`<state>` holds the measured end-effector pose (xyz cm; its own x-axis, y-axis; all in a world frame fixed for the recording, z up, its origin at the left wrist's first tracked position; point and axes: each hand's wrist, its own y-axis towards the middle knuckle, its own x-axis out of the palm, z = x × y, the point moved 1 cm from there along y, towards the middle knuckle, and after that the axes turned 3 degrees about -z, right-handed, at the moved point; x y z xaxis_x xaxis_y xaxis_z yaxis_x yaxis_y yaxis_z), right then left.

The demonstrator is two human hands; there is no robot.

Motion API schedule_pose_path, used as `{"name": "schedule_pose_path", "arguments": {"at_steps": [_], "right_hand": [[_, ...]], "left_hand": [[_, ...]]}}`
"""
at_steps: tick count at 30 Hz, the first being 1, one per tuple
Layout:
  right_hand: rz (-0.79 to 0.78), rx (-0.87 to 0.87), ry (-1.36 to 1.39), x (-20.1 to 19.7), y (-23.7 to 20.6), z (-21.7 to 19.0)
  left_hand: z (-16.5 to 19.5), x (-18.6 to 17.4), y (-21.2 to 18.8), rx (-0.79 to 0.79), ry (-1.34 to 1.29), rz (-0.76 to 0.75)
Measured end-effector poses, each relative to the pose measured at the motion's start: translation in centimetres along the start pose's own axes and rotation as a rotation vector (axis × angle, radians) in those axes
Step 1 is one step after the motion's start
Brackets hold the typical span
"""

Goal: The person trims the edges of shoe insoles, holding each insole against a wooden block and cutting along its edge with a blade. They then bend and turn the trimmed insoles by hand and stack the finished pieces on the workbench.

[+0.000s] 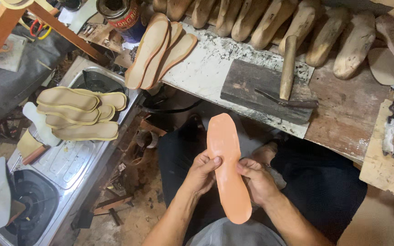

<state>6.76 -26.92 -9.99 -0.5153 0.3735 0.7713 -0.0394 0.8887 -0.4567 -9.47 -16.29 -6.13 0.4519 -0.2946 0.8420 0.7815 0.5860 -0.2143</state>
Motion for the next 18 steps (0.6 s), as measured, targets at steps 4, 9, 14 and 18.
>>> {"name": "schedule_pose_path", "arguments": {"at_steps": [4,9,14,18], "right_hand": [[0.209,-0.118,-0.227,-0.5,-0.2,-0.5],[0.115,-0.359,-0.501,0.9,0.4,-1.8],[0.16,-0.353,-0.554,3.1,-0.1,-2.0],[0.189,-0.301,-0.471,3.7,-1.2,-1.8]], "left_hand": [[-0.5,0.0,0.3,0.014,0.115,0.101],[-0.6,0.3,0.6,0.087,0.498,0.208],[-0.8,0.3,0.3,-0.003,0.427,0.155],[-1.0,-0.5,0.0,0.002,0.404,0.065]]}}
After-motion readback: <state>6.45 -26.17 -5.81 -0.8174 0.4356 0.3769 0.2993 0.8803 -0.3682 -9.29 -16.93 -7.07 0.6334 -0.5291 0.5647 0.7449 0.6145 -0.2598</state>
